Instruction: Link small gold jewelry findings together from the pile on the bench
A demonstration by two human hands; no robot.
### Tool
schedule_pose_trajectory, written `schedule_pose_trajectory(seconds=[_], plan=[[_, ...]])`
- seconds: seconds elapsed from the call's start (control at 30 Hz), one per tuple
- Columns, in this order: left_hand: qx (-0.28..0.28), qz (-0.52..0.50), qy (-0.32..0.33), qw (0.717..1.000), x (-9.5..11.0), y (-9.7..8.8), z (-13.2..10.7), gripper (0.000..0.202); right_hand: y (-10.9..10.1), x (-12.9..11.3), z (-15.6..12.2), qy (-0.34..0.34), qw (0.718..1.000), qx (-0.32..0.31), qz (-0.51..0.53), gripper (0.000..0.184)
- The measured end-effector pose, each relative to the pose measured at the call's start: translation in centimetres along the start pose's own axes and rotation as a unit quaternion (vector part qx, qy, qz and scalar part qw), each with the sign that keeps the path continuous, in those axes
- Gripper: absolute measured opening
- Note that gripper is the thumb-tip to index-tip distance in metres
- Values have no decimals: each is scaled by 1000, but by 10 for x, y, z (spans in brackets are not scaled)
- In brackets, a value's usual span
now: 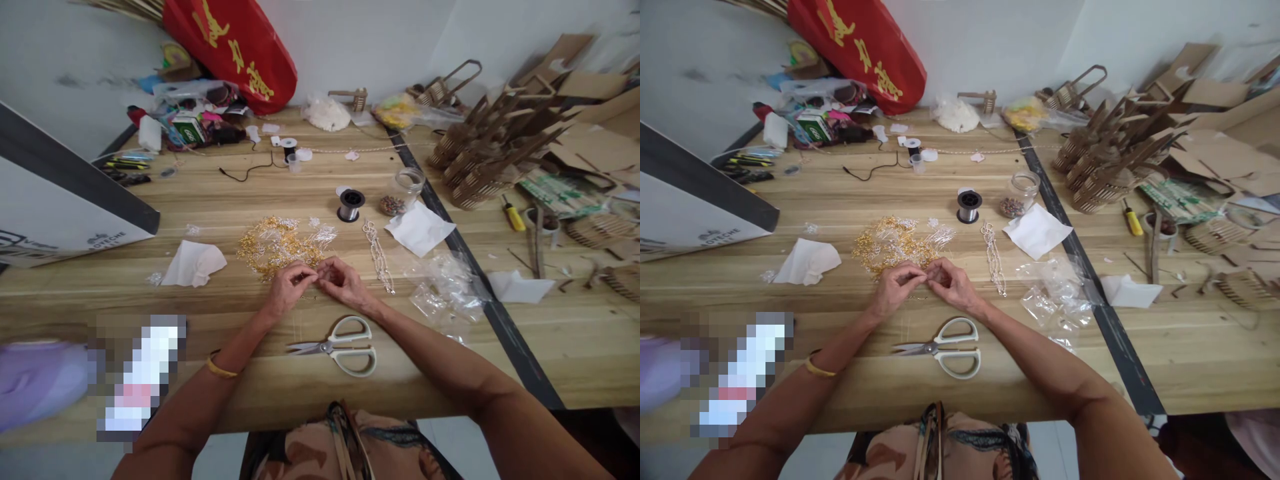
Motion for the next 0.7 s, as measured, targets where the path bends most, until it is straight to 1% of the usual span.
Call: schedule_pose_trajectory(seconds=[0.1,0.17,0.3,0.5,0.7], plan=[[7,2,1,1000,0,-2,0,10,0,-2,0,3,1000,-3,-9,26],[12,-3,-10,1000,-3,-3,-1,11,0,-3,0,6,1000,-5,-14,26],[35,-35,-46,998,-11,-9,-2,11,1,-2,0,14,999,-11,-30,24],[64,-70,-97,991,-12,-18,-2,15,1,-1,0,21,999,-12,-46,20],[48,-159,-141,976,-17,-12,-2,21,2,1,0,21,998,-20,-61,19]])
Point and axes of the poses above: each hand's wrist, its own z-axis towards the middle knuckle, its own y-axis out of the palm, x = y × z, the point moved 8 cm from there along z, towards the middle knuckle
